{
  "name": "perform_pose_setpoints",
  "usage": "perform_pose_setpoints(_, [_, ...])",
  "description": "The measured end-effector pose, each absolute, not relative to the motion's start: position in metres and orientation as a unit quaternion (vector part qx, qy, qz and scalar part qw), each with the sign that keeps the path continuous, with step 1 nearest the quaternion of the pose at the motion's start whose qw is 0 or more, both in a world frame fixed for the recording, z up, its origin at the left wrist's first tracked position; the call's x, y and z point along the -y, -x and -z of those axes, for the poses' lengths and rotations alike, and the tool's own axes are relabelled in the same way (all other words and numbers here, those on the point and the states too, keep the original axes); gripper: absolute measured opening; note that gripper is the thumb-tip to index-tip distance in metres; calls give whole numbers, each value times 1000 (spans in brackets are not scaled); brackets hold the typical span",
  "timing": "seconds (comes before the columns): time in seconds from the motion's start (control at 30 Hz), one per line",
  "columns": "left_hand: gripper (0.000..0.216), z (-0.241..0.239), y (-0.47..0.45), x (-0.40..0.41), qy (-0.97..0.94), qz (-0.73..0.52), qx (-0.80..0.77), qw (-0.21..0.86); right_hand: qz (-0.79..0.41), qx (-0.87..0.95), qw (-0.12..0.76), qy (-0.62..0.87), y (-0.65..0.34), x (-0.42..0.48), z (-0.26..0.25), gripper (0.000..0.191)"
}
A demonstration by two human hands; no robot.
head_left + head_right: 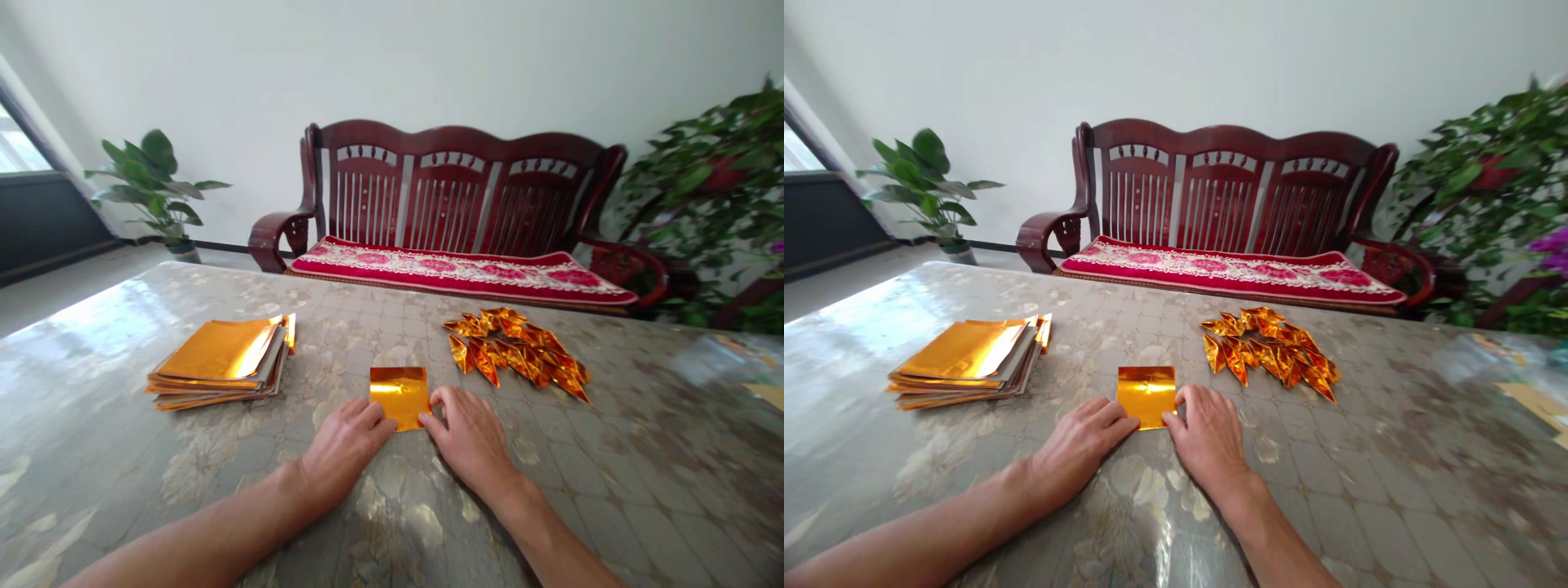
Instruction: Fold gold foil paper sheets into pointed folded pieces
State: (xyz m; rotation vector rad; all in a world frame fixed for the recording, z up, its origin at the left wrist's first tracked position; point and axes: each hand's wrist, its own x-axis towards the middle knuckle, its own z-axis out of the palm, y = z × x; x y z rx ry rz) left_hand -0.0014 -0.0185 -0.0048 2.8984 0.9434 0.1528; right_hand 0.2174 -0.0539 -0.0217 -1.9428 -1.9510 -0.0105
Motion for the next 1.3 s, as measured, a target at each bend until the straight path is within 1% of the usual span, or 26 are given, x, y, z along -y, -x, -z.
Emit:
perform_pose_setpoints(0.1, [29,4,0,24,-955,-29,-294,3,13,709,199,676,-217,55,21,10])
perform_pose_setpoints(0.2, [33,4,-1,27,-960,-19,-277,-17,19,738,198,645,-214,56,20,5])
perform_pose_setpoints(0.3, [31,5,-2,30,-960,-14,-277,-30,29,748,185,637,-209,57,18,10])
perform_pose_setpoints(0.4, [27,6,-4,31,-960,-12,-279,-34,32,731,184,656,-201,59,16,8])
perform_pose_setpoints(0.53, [24,7,-6,31,-959,-6,-281,-30,37,714,194,672,-194,61,17,15])
perform_pose_setpoints(0.73, [13,7,-7,34,-958,-3,-288,-10,21,696,196,690,-198,61,18,11])
perform_pose_setpoints(1.03, [15,7,0,41,-943,11,-330,-42,2,688,191,701,-216,62,18,11])
perform_pose_setpoints(1.3, [17,5,3,44,-940,33,-333,-66,1,701,222,678,-223,63,21,7])
